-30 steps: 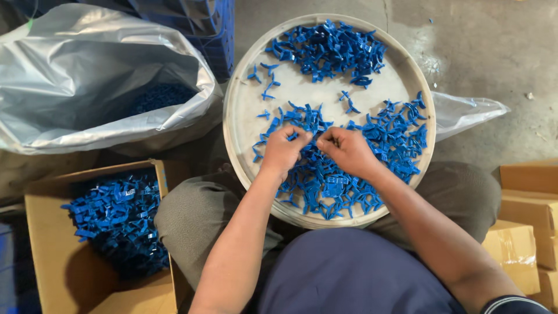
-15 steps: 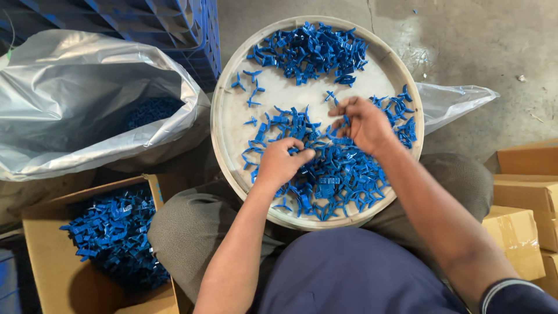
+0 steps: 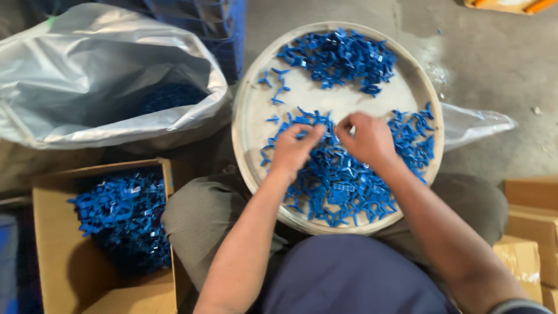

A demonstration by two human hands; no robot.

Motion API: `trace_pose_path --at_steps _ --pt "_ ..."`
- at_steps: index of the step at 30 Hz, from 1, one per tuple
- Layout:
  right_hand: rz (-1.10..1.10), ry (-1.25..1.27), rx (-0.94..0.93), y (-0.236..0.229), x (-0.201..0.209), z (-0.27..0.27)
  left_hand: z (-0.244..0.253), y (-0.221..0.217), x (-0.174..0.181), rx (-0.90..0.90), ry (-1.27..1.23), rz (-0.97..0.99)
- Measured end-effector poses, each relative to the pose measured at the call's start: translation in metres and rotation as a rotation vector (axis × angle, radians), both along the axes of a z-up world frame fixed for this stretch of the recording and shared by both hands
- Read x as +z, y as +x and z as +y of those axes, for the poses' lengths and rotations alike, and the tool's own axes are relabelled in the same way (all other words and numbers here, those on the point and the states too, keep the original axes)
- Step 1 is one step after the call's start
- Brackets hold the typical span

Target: The person sits on the floor and sorts small blue plastic parts from a white tray into a large white bag. They pick up handfuls of parts, separate them, and transfer them into the bag.

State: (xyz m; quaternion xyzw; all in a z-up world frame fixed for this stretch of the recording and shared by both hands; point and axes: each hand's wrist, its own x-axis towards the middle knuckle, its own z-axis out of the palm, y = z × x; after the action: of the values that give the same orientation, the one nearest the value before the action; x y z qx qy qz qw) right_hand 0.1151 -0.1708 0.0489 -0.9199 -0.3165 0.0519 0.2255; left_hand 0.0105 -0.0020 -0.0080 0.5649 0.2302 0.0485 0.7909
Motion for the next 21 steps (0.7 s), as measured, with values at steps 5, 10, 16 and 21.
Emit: trace_pose_path --at_steps 5,10,16,21 --pt "0.044 -0.013 0.036 -0.043 0.028 0.018 -0.015 -0.002 0.007 -0.071 0.313 -0.027" --pt "0.239 -0.336 0.02 -0.035 0.035 0.018 -0.018 -0.014 0.027 -0.144 0.693 0.086" --pt "0.548 -0.297 0.123 0.008 0.015 0.015 -0.014 -0.011 0.025 -0.102 0.599 0.0" --pt "1.116 -0.095 0.289 0.043 0.001 0.01 0.003 0.002 0.026 0.056 -0.294 -0.169"
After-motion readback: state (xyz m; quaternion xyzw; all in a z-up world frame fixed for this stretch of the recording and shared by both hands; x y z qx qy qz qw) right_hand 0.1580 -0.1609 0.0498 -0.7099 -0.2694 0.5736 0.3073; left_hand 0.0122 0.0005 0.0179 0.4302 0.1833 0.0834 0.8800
